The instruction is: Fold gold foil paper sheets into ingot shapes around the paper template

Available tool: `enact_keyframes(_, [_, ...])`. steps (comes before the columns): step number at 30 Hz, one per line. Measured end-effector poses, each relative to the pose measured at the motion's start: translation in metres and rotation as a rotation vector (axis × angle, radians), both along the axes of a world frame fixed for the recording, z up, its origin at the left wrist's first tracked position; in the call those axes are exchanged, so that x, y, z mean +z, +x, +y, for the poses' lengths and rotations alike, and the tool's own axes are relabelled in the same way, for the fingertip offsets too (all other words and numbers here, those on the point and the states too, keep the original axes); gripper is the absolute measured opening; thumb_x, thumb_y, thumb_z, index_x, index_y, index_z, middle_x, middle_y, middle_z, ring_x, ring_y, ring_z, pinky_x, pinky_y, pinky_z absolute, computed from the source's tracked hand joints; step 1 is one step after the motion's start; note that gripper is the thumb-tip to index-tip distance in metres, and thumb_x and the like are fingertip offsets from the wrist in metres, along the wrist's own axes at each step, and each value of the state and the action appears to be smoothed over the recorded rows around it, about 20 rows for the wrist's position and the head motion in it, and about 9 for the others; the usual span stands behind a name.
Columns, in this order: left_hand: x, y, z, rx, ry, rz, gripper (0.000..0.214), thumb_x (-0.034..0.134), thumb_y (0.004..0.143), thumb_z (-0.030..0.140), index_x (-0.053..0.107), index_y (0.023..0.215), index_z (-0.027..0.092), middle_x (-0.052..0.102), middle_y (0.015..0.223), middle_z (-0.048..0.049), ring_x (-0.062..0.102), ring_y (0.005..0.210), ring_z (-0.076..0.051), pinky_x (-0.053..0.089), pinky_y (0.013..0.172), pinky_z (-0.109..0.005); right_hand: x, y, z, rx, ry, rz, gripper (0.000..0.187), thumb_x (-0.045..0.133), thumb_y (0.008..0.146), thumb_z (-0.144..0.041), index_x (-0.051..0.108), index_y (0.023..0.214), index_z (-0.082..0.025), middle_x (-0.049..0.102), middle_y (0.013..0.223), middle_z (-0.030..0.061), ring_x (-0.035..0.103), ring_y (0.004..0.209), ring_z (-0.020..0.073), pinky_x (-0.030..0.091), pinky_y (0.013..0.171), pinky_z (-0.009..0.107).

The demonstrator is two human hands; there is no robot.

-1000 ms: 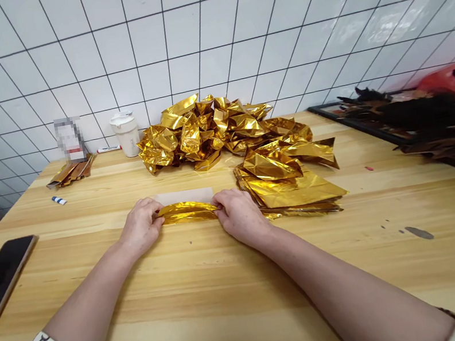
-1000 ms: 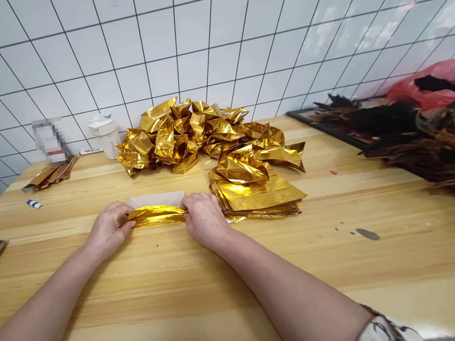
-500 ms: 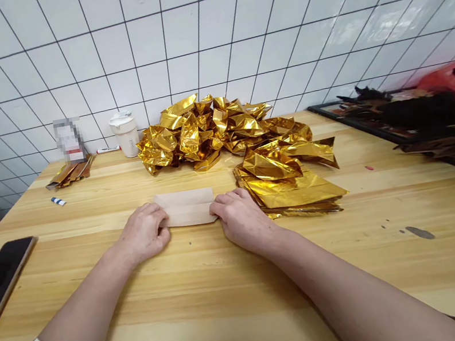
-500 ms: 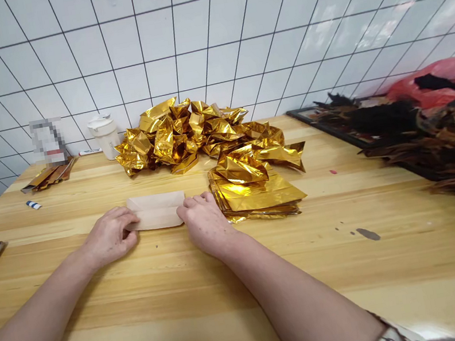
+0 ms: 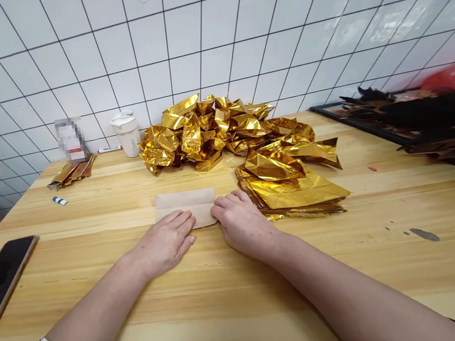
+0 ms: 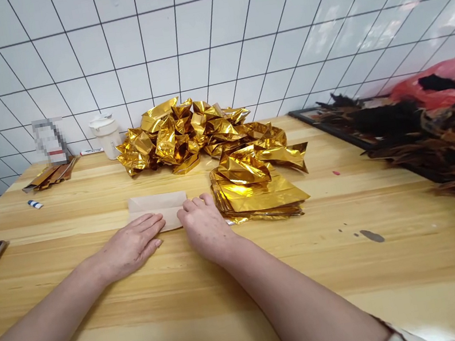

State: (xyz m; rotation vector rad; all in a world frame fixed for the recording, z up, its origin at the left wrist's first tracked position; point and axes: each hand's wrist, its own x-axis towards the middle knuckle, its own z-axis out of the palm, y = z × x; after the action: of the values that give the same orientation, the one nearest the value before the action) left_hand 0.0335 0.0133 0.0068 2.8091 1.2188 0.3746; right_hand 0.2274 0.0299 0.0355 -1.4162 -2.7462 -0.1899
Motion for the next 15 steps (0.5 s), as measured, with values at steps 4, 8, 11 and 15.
enact_keyframes(4, [0.002, 0.0, 0.0, -0.007, -0.02, -0.039, 0.036, 0.04, 0.094, 0.029, 0.051, 0.125, 0.014, 0.057, 0.131, -0.0126, 0.049, 0.125, -0.023, 0.037, 0.108, -0.04, -0.005, -0.007, -0.008, 0.113, -0.056, 0.166, 0.036, 0.041, 0.08, -0.005, 0.063, 0.108, -0.01, 0.066, 0.104, 0.0157, 0.056, 0.102, 0.0252, 0.035, 0.097, 0.041])
enact_keyframes(8, [0.003, 0.0, 0.0, -0.053, -0.038, -0.098, 0.034, 0.044, 0.092, 0.024, 0.05, 0.125, 0.017, 0.06, 0.127, -0.0103, 0.051, 0.124, -0.021, 0.037, 0.109, -0.04, -0.014, -0.013, -0.015, 0.241, -0.144, 0.3, 0.053, 0.04, 0.079, -0.006, 0.047, 0.131, -0.007, 0.056, 0.129, 0.019, 0.049, 0.12, 0.0248, 0.034, 0.105, 0.046])
enact_keyframes(11, [0.003, -0.001, 0.0, -0.056, -0.042, -0.087, 0.034, 0.045, 0.091, 0.023, 0.05, 0.125, 0.017, 0.059, 0.128, -0.0107, 0.05, 0.125, -0.021, 0.036, 0.11, -0.041, -0.015, -0.014, -0.017, 0.225, -0.183, 0.263, 0.052, 0.038, 0.082, -0.009, 0.045, 0.133, -0.004, 0.054, 0.131, 0.0209, 0.048, 0.123, 0.0257, 0.036, 0.105, 0.047])
enact_keyframes(15, [0.004, -0.002, 0.0, -0.021, -0.049, -0.032, 0.037, 0.046, 0.092, 0.026, 0.049, 0.127, 0.014, 0.056, 0.133, -0.0115, 0.048, 0.127, -0.022, 0.036, 0.11, -0.039, -0.008, -0.014, -0.019, 0.159, -0.182, 0.171, 0.048, 0.039, 0.087, -0.016, 0.046, 0.132, -0.002, 0.054, 0.132, 0.0222, 0.047, 0.125, 0.0278, 0.035, 0.106, 0.046])
